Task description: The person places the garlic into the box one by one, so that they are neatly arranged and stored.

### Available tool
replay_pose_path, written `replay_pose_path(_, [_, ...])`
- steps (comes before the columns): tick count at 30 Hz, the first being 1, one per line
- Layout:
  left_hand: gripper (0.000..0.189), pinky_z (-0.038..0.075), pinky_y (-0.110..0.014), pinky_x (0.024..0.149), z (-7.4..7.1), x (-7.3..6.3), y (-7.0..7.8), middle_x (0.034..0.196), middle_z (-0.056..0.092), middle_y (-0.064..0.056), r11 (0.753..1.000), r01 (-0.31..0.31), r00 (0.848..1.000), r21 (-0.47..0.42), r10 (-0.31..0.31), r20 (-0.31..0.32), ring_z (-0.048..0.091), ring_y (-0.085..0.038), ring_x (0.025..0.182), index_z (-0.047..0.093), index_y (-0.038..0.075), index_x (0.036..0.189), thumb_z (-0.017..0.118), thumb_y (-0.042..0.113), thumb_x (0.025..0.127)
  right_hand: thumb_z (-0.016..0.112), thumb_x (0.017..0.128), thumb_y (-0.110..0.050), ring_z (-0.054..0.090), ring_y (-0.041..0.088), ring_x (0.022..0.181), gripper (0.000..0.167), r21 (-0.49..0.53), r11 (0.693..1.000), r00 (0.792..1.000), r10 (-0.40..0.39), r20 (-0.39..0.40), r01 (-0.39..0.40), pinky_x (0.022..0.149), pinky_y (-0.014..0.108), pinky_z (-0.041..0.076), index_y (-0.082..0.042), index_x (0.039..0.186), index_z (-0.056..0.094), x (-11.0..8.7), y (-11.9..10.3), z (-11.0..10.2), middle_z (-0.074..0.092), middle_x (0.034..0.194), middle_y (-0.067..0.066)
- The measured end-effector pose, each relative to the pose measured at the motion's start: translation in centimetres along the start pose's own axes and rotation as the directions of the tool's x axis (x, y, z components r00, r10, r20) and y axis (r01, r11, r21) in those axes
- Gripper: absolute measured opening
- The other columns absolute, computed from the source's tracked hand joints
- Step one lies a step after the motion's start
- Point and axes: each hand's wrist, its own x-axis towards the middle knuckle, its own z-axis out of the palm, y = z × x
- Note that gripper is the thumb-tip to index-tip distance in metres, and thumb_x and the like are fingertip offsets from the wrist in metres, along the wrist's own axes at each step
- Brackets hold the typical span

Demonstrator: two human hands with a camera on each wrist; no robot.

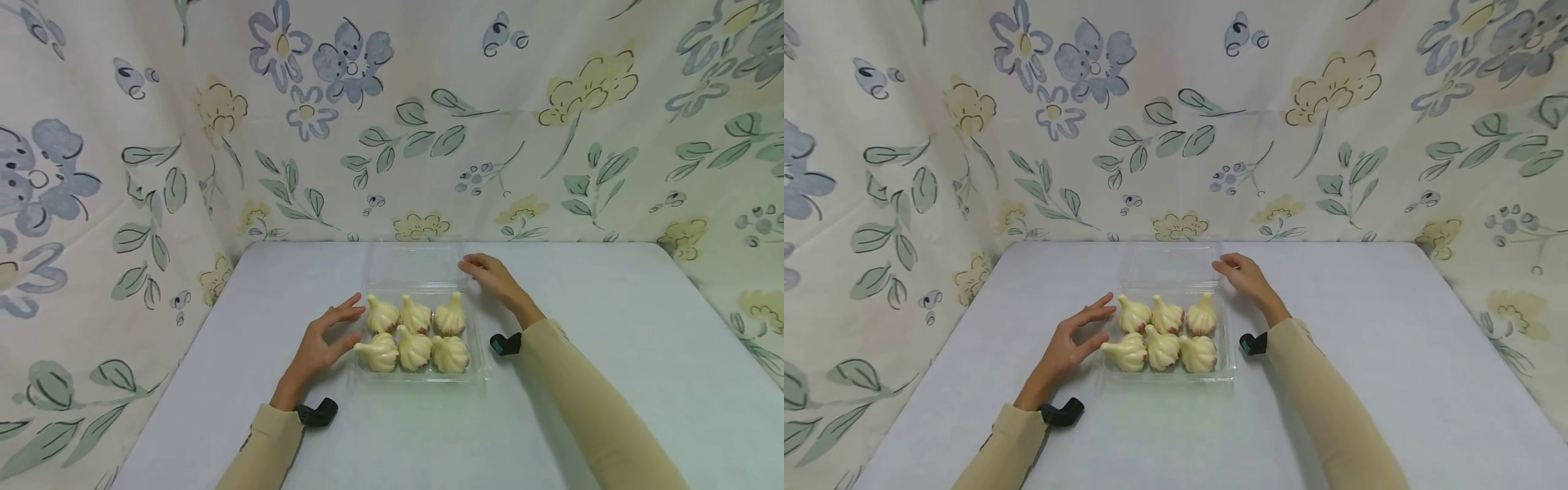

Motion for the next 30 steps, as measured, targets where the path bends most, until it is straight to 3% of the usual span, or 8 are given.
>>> replay_pose_path(5, [0.045, 0.013, -0.076, 0.119, 0.0, 0.0, -0.1, 0.156, 0.05, -0.011, 1.0, -0.006, 1.0, -0.008, 0.006, -0.001, 0.056, -0.033, 0.137, 0.066, 0.007, 0.134, 0.074, 0.007, 0.09, 0.054, 0.103, -0.047, 0.048, 0.039, 0.134, 0.065, 0.012, 1.0, 0.999, -0.013, -0.051, 0.013, 0.11, 0.054, 0.042, -0.003, 0.15, 0.046, -0.1, -0.4, 0.2, 0.05, 0.149, 0.021])
replay_pose_path(12, [0.045, 0.013, -0.075, 0.12, 0.1, -0.1, 0.0, 0.157, 0.05, -0.009, 1.0, 0.002, 1.0, -0.012, -0.002, -0.002, 0.055, -0.034, 0.138, 0.066, 0.008, 0.135, 0.074, 0.007, 0.091, 0.059, 0.102, -0.041, 0.058, 0.033, 0.116, 0.057, -0.038, 0.994, 0.981, -0.106, -0.161, 0.102, 0.091, 0.041, 0.047, -0.006, 0.145, 0.053, -0.2, -0.9, 0.1, 0.058, 0.135, 0.015])
replay_pose_path(22, [0.046, 0.015, -0.077, 0.118, 0.1, 0.1, 0.4, 0.155, 0.051, -0.013, 1.0, -0.007, 1.0, -0.012, 0.006, -0.01, 0.055, -0.035, 0.138, 0.066, 0.006, 0.133, 0.076, 0.006, 0.088, 0.068, 0.098, -0.03, 0.063, 0.031, 0.104, 0.049, -0.083, 0.968, 0.936, -0.251, -0.245, 0.238, 0.083, 0.035, 0.049, -0.008, 0.141, 0.057, -1.1, -2.1, -0.6, 0.063, 0.132, 0.016])
replay_pose_path(30, [0.044, 0.016, -0.075, 0.119, 0.0, 0.0, 0.4, 0.156, 0.051, -0.01, 1.0, -0.004, 1.0, 0.012, 0.004, -0.011, 0.052, -0.032, 0.141, 0.066, 0.006, 0.134, 0.074, 0.008, 0.091, 0.07, 0.097, -0.025, 0.064, 0.032, 0.106, 0.05, -0.12, 0.936, 0.899, -0.353, -0.261, 0.332, 0.087, 0.039, 0.049, -0.009, 0.143, 0.057, -2.2, -2.8, -1.0, 0.065, 0.133, 0.017])
